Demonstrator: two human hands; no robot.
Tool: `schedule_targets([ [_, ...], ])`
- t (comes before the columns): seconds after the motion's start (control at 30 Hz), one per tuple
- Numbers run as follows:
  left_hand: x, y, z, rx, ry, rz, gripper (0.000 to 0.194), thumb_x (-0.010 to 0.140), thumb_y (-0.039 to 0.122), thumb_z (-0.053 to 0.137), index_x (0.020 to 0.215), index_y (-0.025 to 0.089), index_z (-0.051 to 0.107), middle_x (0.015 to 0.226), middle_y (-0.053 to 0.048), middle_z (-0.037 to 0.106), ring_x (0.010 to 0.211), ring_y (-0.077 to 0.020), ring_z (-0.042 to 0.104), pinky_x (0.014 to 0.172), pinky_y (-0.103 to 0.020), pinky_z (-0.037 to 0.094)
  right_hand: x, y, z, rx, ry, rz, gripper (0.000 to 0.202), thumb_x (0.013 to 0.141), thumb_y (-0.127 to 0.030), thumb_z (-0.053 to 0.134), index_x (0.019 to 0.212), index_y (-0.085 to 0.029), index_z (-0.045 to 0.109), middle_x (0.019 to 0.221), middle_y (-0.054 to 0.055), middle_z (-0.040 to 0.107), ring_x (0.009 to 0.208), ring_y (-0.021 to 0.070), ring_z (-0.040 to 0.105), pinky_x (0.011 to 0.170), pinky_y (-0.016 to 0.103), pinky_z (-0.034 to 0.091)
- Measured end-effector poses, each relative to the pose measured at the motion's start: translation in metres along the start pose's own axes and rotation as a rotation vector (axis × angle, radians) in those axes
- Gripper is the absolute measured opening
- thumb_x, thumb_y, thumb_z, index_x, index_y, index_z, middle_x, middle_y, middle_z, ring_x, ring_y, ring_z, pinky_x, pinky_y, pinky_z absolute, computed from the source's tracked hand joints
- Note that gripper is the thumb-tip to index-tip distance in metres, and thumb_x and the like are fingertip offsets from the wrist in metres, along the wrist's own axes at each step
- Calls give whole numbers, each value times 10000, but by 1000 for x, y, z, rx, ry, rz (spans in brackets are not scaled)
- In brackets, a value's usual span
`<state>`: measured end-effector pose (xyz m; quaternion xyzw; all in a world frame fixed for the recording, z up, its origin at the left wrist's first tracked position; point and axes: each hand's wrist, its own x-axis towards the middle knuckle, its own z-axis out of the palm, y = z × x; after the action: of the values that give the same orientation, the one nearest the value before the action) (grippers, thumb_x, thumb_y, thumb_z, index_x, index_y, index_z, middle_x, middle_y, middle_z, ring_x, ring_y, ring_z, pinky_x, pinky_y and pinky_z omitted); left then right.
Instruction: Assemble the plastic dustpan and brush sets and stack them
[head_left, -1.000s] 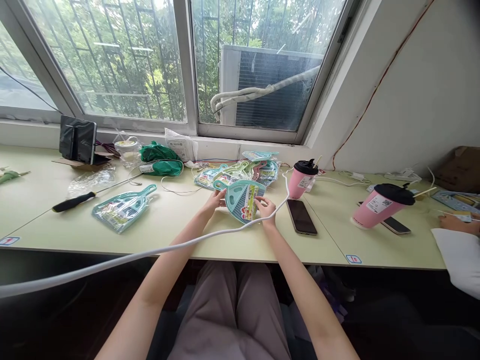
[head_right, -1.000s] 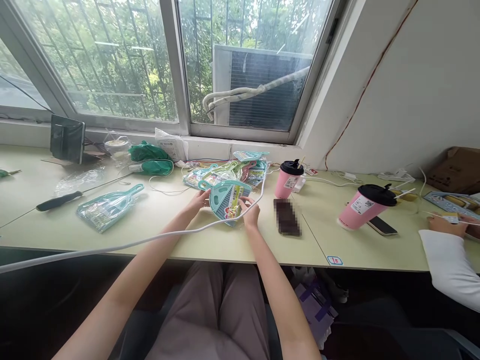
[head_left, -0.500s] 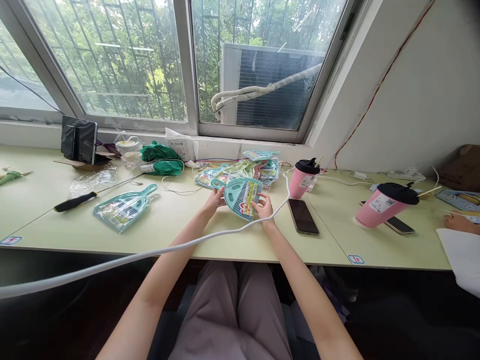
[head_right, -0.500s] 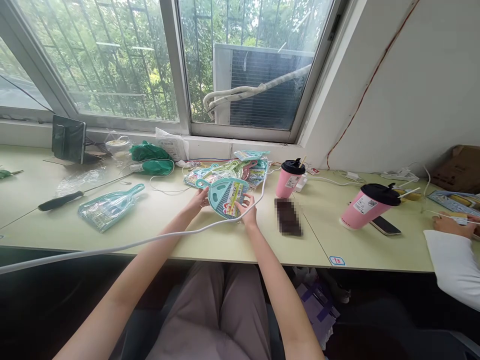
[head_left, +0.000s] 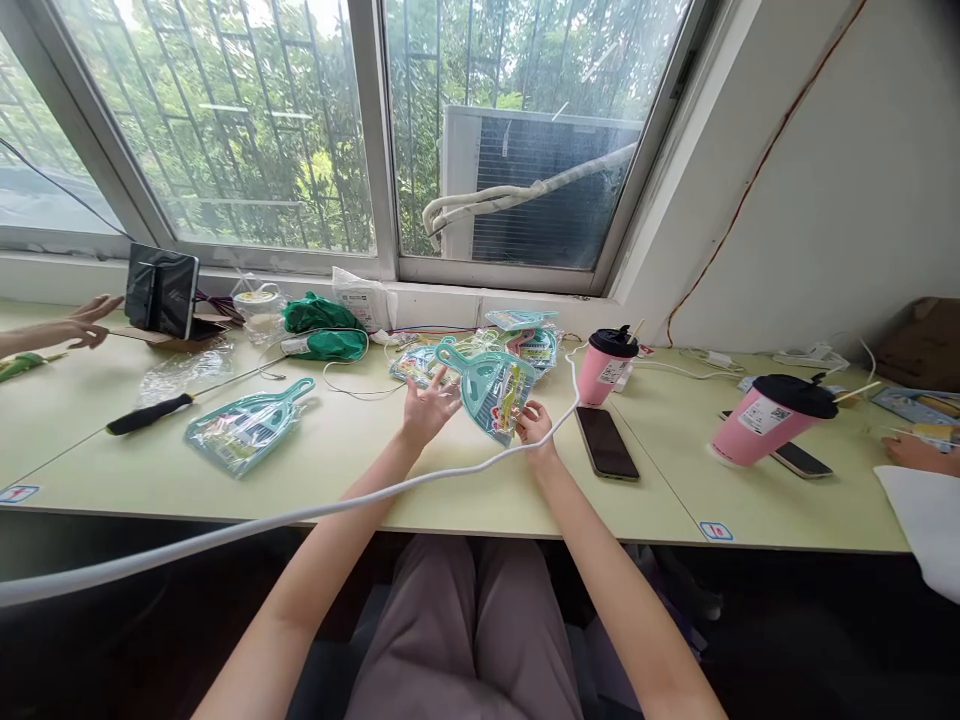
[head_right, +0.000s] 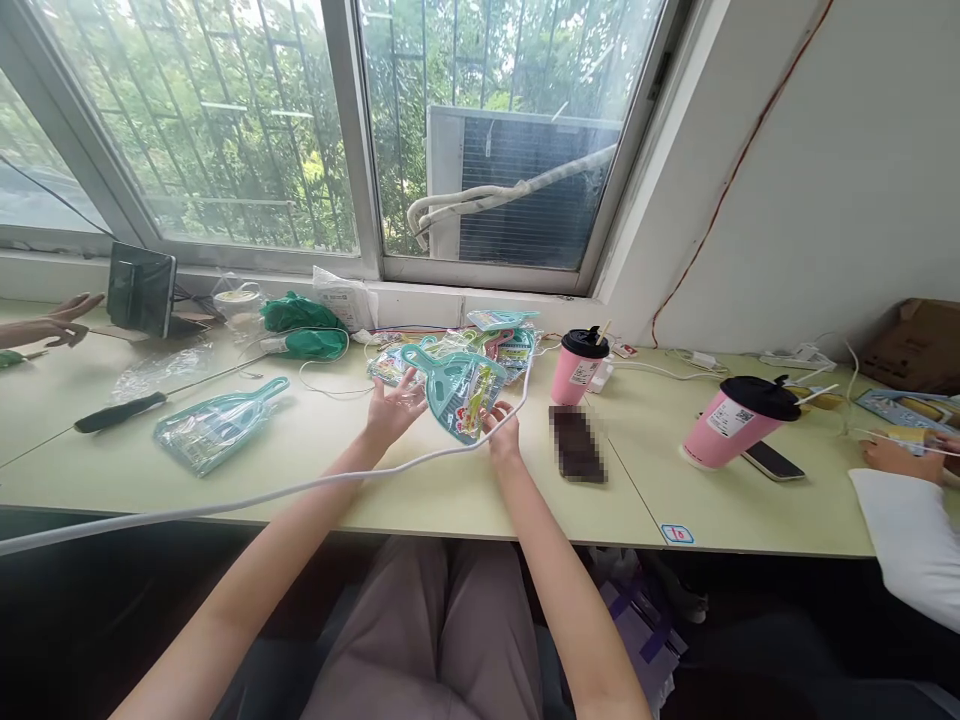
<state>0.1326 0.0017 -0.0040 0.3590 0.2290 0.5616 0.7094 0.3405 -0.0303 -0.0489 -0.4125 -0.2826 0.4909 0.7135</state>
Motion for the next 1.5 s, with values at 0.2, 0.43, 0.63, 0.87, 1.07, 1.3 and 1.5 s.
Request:
schedule_targets([
  [0.2, -8, -13, 18, 29, -98, -149, 845, 860, 781, 73, 1212, 218, 596, 1019, -110, 708, 1028, -285, 640, 859, -437, 496, -11, 8, 23, 87, 10, -23, 489, 489, -282, 838, 810, -238, 472, 744, -42, 625, 770, 153, 683, 719, 276, 577],
  [0.43, -13, -16, 23, -52, -299, -98, 728, 895, 736, 257, 1261, 201, 587, 1112, -114, 692, 1134, -295, 597, 923, -467, 481, -17, 13, 51, 155, -25, -38, 451, 538, -277, 832, 823, -242, 483, 810, -11, 668, 828, 162, 691, 780, 307, 594],
  [0.63, -12, -16, 20, 24, -305, -159, 694, 906, 717, 257, 1238, 216, 603, 1188, -119, 670, 1139, -287, 601, 943, -476, 485, -10, 11, 48, 129, -18, -18, 488, 515, -268, 850, 831, -250, 479, 799, -1, 682, 810, 190, 702, 728, 341, 615],
  [0.87, 0, -6, 3, 104, -76, -144, 902, 811, 845, 124, 1168, 186, 625, 953, -145, 717, 1007, -304, 658, 872, -483, 530, 18, -21, 14, -38, -44, 17, 496, 431, -194, 861, 767, -243, 501, 710, -17, 671, 682, 191, 685, 588, 311, 588],
  [1.07, 9, -22, -6, 275, 3, -123, 526, 860, 602, 558, 1163, 173, 594, 907, -97, 718, 844, -227, 701, 795, -379, 571, 14, -26, 4, -282, -39, -147, 508, 505, -226, 787, 942, -245, 529, 701, -52, 646, 662, 175, 664, 576, 278, 542],
  [1.3, 12, -27, -12, 255, 162, -112, 255, 856, 342, 639, 1036, 168, 587, 815, -28, 699, 654, -150, 672, 645, -283, 568, 13, -7, 2, -388, -178, -146, 244, 596, -264, 669, 829, -194, 691, 903, 20, 716, 731, 164, 652, 631, 283, 542],
  [1.5, 8, -30, -7, 197, 89, -101, 363, 804, 371, 715, 1065, 169, 564, 878, -39, 704, 720, -162, 682, 678, -285, 553, 18, -14, -8, -416, -176, -133, 269, 613, -281, 708, 866, -191, 717, 976, 43, 734, 782, 173, 675, 687, 294, 566],
])
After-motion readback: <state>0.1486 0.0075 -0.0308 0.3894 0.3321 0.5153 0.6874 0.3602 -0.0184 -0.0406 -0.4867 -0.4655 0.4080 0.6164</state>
